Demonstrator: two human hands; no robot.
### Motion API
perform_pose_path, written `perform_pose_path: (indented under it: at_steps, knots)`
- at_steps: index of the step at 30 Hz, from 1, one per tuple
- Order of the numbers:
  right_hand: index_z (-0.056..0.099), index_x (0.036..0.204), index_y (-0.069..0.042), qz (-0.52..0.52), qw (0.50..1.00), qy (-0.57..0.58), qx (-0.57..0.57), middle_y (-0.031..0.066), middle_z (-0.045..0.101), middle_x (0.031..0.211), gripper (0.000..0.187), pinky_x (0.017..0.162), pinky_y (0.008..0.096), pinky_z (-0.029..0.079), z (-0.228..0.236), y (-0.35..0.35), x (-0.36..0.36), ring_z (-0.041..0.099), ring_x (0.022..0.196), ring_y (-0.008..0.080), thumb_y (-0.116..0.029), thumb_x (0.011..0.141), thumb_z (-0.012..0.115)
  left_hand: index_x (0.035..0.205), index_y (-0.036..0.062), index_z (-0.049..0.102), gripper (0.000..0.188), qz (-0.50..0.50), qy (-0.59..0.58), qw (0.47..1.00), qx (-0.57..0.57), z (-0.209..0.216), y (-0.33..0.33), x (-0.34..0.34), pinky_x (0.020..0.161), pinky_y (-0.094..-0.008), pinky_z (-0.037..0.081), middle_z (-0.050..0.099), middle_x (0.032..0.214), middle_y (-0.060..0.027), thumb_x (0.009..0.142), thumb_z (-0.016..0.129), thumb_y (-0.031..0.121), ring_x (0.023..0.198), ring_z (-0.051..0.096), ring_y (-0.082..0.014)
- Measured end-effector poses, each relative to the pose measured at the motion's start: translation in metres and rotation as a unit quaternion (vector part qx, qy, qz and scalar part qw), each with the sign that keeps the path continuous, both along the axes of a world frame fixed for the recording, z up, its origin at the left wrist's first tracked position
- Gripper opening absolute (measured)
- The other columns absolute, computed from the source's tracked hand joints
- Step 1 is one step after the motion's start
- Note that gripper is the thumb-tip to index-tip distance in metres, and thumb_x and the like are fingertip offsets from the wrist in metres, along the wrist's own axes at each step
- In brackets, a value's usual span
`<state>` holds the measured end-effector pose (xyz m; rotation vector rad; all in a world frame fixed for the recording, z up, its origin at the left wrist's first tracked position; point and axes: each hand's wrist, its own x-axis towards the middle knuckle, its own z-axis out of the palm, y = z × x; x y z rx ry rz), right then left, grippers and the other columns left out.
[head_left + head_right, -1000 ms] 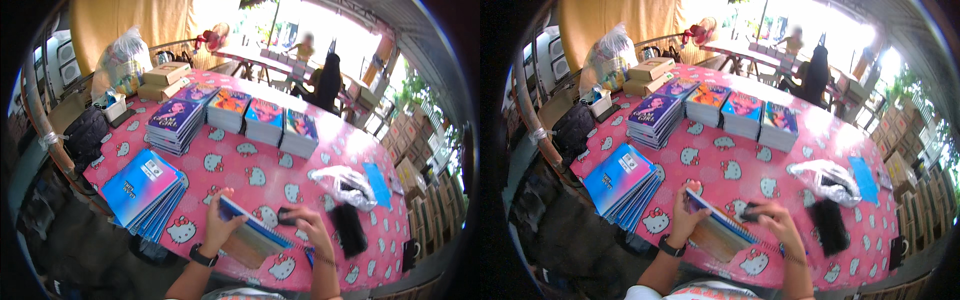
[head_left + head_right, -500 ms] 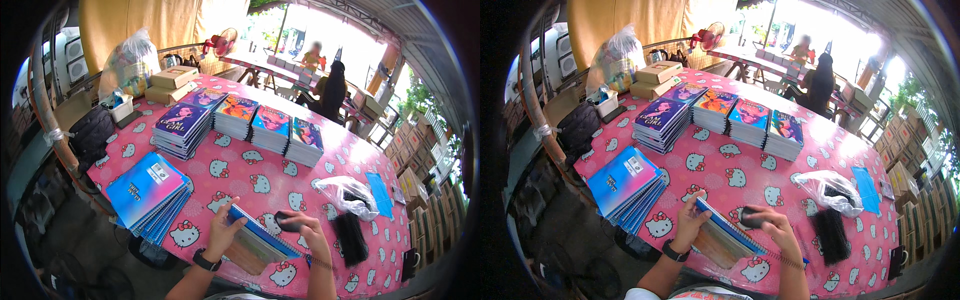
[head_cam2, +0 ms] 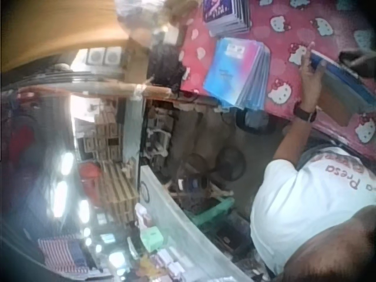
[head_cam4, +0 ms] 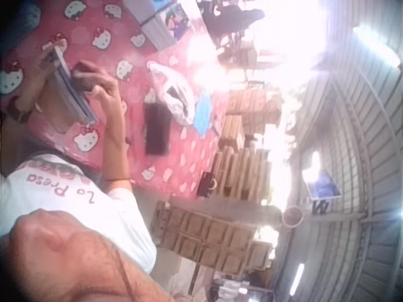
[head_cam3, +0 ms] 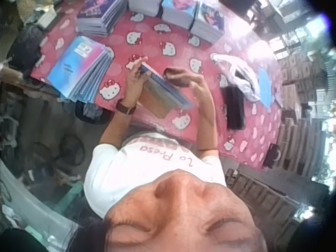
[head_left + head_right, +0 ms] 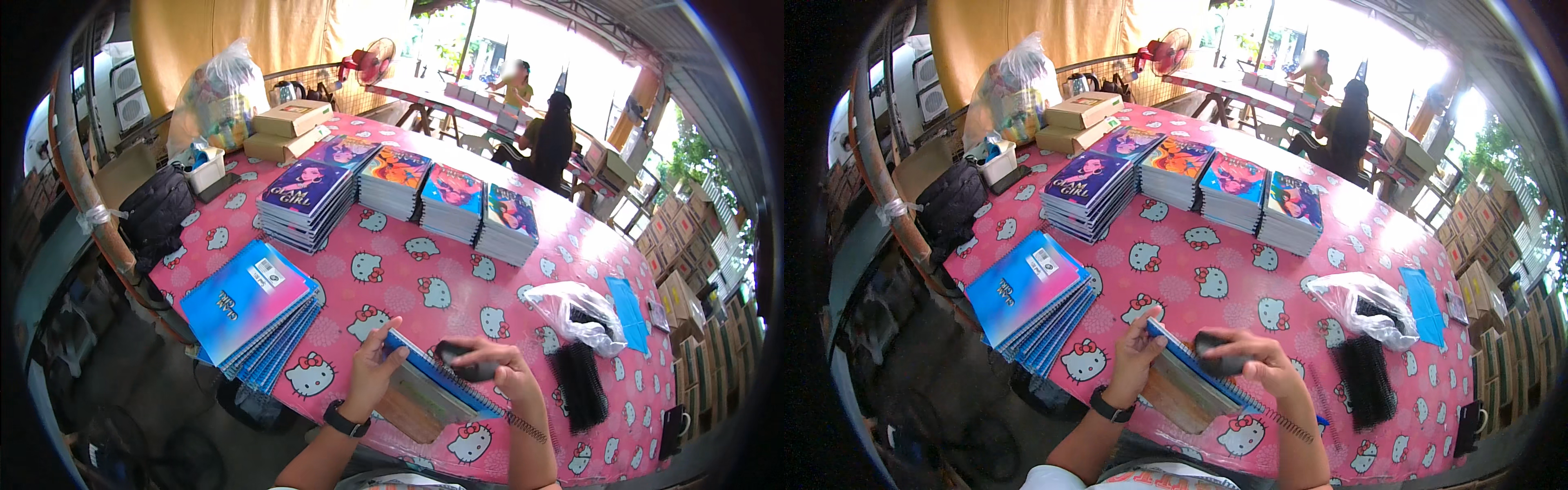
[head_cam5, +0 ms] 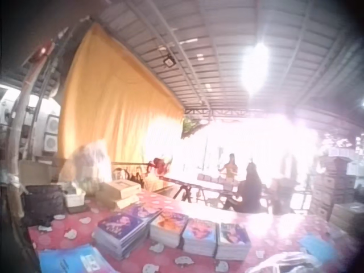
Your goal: The person packs spiral-bound notebooks into cardboard boxes. They gather stacks of notebooks from a table, carry them to a larger packing area, and arrange them neatly inside shipping boxes.
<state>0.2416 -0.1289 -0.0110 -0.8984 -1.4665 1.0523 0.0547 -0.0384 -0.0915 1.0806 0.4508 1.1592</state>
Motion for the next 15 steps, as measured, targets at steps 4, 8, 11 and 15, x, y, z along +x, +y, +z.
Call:
perform_pose_path:
  at_steps: [4, 8, 11, 15]
  knots:
    - [0.067, 0.099, -0.003, -0.254, 0.859, -0.437, -0.079, 0.0215, 0.055, 0.117, 0.044, 0.092, 0.0383, 0.037, -0.003, 0.019, 0.000, 0.051, 0.105, 0.0298, -0.042, 0.078, 0.060, 0.126, 0.0019, 0.047, 0.045, 0.001, -0.009, 1.000, -0.024, -0.001, 0.001, -0.001, 0.078, -0.0197, 0.037, 0.046, 0.094, 0.0027, 0.083, 0.062, 0.008, 0.085, 0.044, -0.0056]
    - [0.067, 0.098, -0.003, 0.031, 0.998, 0.040, -0.036, 0.0178, 0.057, 0.114, 0.036, 0.092, 0.0372, 0.038, -0.007, 0.012, -0.004, 0.051, 0.106, 0.0272, -0.033, 0.079, 0.061, 0.122, 0.0020, 0.049, 0.038, -0.007, -0.036, 0.997, -0.067, -0.008, -0.001, -0.003, 0.083, -0.0240, 0.041, 0.057, 0.097, -0.0020, 0.086, 0.058, 0.008, 0.090, 0.054, -0.0098]
    - [0.066, 0.099, -0.002, -0.123, 0.971, -0.185, -0.084, 0.0177, 0.056, 0.117, 0.041, 0.093, 0.0373, 0.037, -0.018, 0.021, 0.003, 0.052, 0.107, 0.0270, -0.037, 0.080, 0.059, 0.119, 0.0008, 0.052, 0.033, -0.004, -0.058, 0.994, -0.092, -0.017, 0.004, -0.004, 0.083, -0.0244, 0.042, 0.059, 0.098, -0.0048, 0.087, 0.056, 0.006, 0.092, 0.055, -0.0110]
    - [0.066, 0.100, -0.001, -0.080, 0.977, -0.193, -0.046, 0.0183, 0.056, 0.116, 0.041, 0.092, 0.0372, 0.038, -0.009, 0.027, -0.002, 0.053, 0.105, 0.0254, -0.036, 0.080, 0.060, 0.114, 0.0011, 0.057, 0.028, -0.003, -0.082, 0.992, -0.091, -0.012, 0.005, -0.001, 0.078, -0.0216, 0.041, 0.056, 0.095, -0.0012, 0.086, 0.057, 0.007, 0.089, 0.053, -0.0088]
